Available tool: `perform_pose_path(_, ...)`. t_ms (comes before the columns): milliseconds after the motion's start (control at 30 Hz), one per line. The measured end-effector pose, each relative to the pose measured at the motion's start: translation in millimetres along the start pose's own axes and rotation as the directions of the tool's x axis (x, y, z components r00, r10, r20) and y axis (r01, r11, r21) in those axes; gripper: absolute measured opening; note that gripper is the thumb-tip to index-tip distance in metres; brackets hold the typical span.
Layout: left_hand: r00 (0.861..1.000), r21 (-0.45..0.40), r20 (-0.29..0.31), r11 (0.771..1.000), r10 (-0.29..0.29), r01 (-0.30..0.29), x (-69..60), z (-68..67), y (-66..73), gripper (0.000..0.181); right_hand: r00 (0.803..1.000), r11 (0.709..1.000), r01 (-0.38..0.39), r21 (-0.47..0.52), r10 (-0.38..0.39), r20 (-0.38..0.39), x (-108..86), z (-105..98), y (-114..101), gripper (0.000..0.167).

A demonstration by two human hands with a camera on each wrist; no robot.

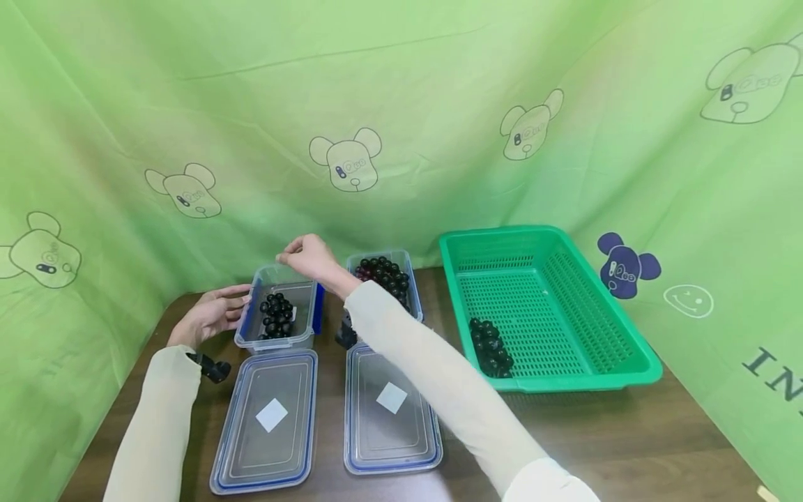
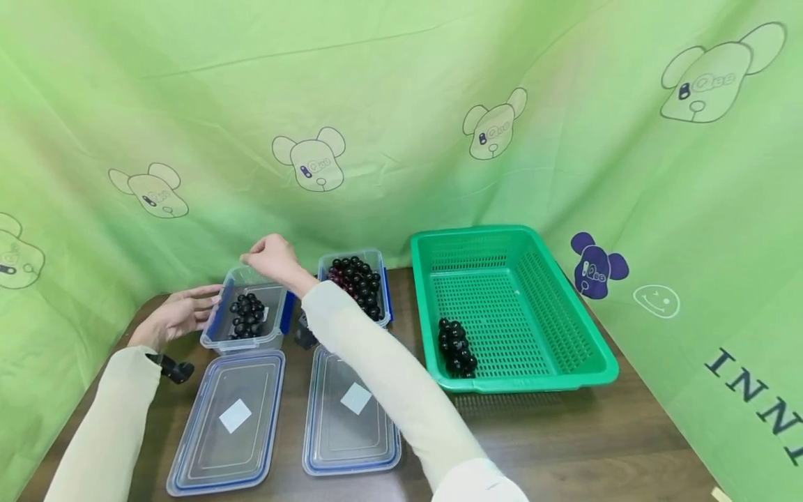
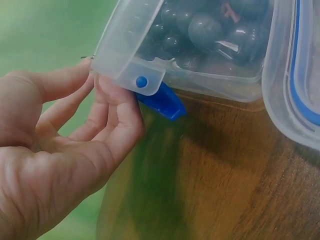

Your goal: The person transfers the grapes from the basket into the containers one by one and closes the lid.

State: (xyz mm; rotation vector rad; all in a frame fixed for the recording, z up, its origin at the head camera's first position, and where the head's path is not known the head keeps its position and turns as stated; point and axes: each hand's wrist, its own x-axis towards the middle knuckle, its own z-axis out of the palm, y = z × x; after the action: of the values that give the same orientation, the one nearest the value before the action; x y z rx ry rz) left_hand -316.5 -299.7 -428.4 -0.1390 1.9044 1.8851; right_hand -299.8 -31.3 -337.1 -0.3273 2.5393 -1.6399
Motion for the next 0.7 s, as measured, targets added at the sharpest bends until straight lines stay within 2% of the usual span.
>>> perform_pose_path(133, 1.0, 0.02, -0.013, 1.0, -0.002, 0.003, -0.1, -0.1, 1.1, 0.064, 0.997, 0.997, 0.07, -0.027, -0.069, 0.039, -5.9, -22, -7, 0.024)
perform_pose_path(333, 1.0, 0.038, -0.011, 0.999, 0.016, -0.016, 2.2, 1.0, 2.5, 0.064, 0.987, 0.987, 0.131, -0.091, -0.122, 0.104, -19.0, -58, -15, 0.026)
perform_pose_path(567, 1.0, 0.059, 0.0, 0.998, 0.019, -0.019, 3.3, 0.9, 1.9, 0.064, 0.97, 0.954, 0.226, -0.198, -0.2, 0.141, -49.5, -104, -17, 0.032)
perform_pose_path(700, 1.0, 0.076, -0.002, 0.997, 0.013, -0.013, 3.2, -0.5, 1.2, 0.064, 0.964, 0.938, 0.244, -0.248, -0.206, 0.169, -68.7, -131, -11, 0.035)
